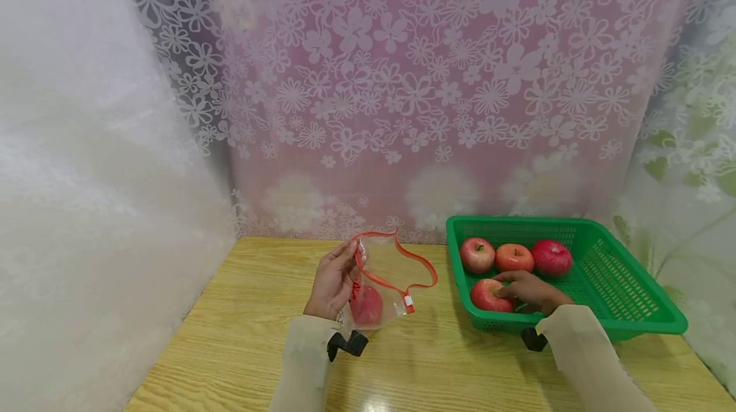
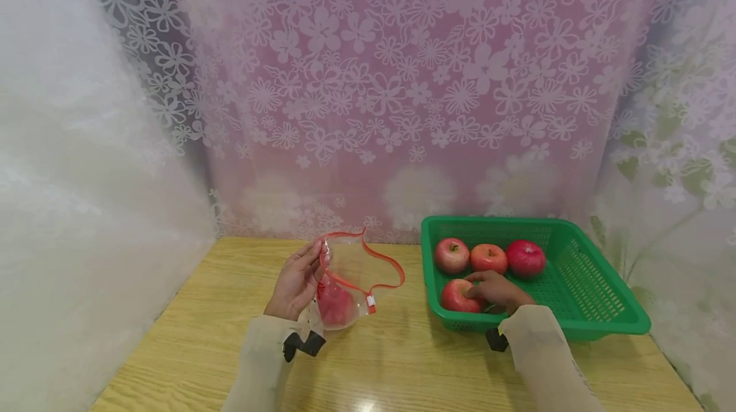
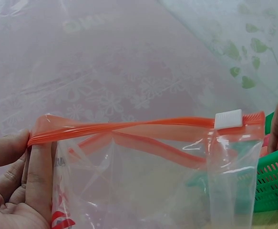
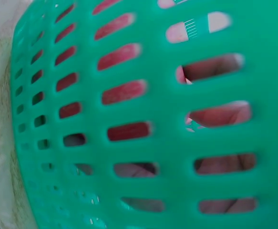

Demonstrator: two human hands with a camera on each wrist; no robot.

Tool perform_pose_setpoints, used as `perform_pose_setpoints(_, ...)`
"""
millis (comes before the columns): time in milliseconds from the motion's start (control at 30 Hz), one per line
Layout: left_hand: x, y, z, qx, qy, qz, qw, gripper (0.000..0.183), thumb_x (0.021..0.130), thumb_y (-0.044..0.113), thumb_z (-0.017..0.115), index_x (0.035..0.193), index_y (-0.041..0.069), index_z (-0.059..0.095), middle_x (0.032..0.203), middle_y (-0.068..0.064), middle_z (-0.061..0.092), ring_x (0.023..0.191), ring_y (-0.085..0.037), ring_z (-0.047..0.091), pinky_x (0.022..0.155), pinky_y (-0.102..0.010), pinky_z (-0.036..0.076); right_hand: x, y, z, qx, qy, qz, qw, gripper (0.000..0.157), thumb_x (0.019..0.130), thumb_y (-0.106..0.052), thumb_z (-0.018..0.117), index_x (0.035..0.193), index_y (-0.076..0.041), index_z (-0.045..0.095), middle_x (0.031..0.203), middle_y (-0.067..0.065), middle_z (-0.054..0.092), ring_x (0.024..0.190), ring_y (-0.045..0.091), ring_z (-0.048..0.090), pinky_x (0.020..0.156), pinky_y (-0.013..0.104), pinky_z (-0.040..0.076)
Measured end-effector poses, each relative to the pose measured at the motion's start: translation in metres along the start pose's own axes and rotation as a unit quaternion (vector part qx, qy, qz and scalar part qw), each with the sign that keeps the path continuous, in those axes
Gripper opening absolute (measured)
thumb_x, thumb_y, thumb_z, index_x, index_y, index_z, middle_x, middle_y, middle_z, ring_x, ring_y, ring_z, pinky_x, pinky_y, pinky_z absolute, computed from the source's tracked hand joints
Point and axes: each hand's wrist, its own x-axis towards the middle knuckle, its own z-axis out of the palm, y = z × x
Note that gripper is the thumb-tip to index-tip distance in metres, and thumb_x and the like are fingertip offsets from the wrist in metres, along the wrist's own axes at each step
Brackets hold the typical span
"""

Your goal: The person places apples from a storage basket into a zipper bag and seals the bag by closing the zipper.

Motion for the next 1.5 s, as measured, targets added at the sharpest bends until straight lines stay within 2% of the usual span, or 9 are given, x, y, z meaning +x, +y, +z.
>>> perform_pose_setpoints(100,0.0,0.0,0.001,-0.001,0.002,-0.002,1.0,0.025,0.101,0.007,0.05,0.091,0.01,0.073,0.08,-0.002,0.068,0.068,-0.005,0.065,0.06,-0.013,0.055,0.0,0.0,-0.001,0.001,0.001,0.002,1.0,0.05,0.092,-0.012,0.058,0.133,0.013,0.045,0.114,0.02,0.058,0.081,0.024,0.058,0.071,0.044,0.056)
perform_pose_setpoints(200,0.0,0.001,0.002,-0.004,0.005,-0.003,1.0,0.026,0.101,0.006,0.049,0.09,0.01,0.073,0.08,-0.002,0.068,0.067,-0.006,0.065,0.06,-0.013,0.055,-0.001,-0.001,-0.002,0.002,0.0,-0.002,1.0,0.05,0.093,-0.013,0.058,0.133,0.012,0.045,0.114,0.02,0.058,0.082,0.025,0.06,0.071,0.044,0.056)
perform_pose_setpoints(433,-0.001,0.001,0.002,-0.005,0.0,0.0,1.0,0.027,0.101,0.006,0.049,0.091,0.009,0.073,0.08,-0.003,0.067,0.067,-0.006,0.065,0.061,-0.013,0.055,-0.004,-0.005,-0.004,0.011,0.008,0.0,1.0,0.049,0.093,-0.014,0.058,0.134,0.009,0.047,0.097,0.01,0.06,0.076,0.022,0.058,0.069,0.042,0.056)
perform_pose_setpoints(567,-0.001,0.0,0.002,-0.001,-0.001,0.001,1.0,0.025,0.101,0.007,0.05,0.092,0.009,0.073,0.081,-0.003,0.068,0.069,-0.007,0.066,0.062,-0.014,0.055,-0.006,-0.006,-0.005,0.015,0.006,-0.003,1.0,0.05,0.093,-0.015,0.058,0.135,0.01,0.045,0.097,0.01,0.06,0.075,0.023,0.058,0.07,0.043,0.056)
perform_pose_setpoints(833,-0.001,0.0,0.002,0.002,0.001,-0.001,1.0,0.025,0.101,0.008,0.051,0.089,0.011,0.073,0.081,-0.002,0.067,0.068,-0.006,0.065,0.061,-0.014,0.055,-0.01,-0.01,-0.008,0.022,0.002,-0.006,1.0,0.055,0.094,-0.018,0.059,0.138,0.01,0.041,0.121,0.024,0.055,0.083,0.024,0.06,0.072,0.044,0.057)
perform_pose_setpoints(967,-0.001,0.0,0.002,0.0,0.001,-0.004,1.0,0.024,0.1,0.008,0.051,0.09,0.01,0.073,0.081,-0.003,0.067,0.069,-0.006,0.065,0.062,-0.014,0.055,-0.014,-0.014,-0.008,0.029,-0.003,-0.011,1.0,0.058,0.095,-0.019,0.058,0.141,0.011,0.036,0.138,0.034,0.04,0.091,0.024,0.062,0.076,0.046,0.058)
perform_pose_setpoints(1067,-0.001,0.0,0.002,-0.003,0.005,-0.007,1.0,0.023,0.1,0.008,0.052,0.091,0.009,0.073,0.083,-0.004,0.068,0.07,-0.007,0.066,0.064,-0.015,0.056,-0.015,-0.015,-0.01,0.035,-0.008,-0.012,0.999,0.06,0.096,-0.021,0.057,0.142,0.01,0.034,0.144,0.036,0.03,0.095,0.025,0.063,0.077,0.046,0.058)
perform_pose_setpoints(1300,-0.001,-0.002,0.003,-0.007,0.0,-0.005,1.0,0.025,0.101,0.007,0.05,0.092,0.009,0.073,0.081,-0.004,0.068,0.069,-0.008,0.066,0.063,-0.014,0.056,-0.015,-0.015,-0.013,0.06,-0.004,-0.009,0.998,0.07,0.096,-0.019,0.056,0.146,0.014,0.02,0.146,0.037,0.024,0.095,0.028,0.061,0.076,0.047,0.059)
perform_pose_setpoints(1500,-0.002,-0.002,0.002,-0.011,-0.01,-0.006,0.9999,0.022,0.1,0.009,0.053,0.093,0.008,0.073,0.082,-0.004,0.068,0.07,-0.008,0.067,0.063,-0.015,0.056,-0.016,-0.015,-0.015,0.068,-0.002,-0.009,0.998,0.073,0.096,-0.02,0.057,0.147,0.012,0.017,0.148,0.037,0.021,0.089,0.024,0.064,0.075,0.046,0.059)
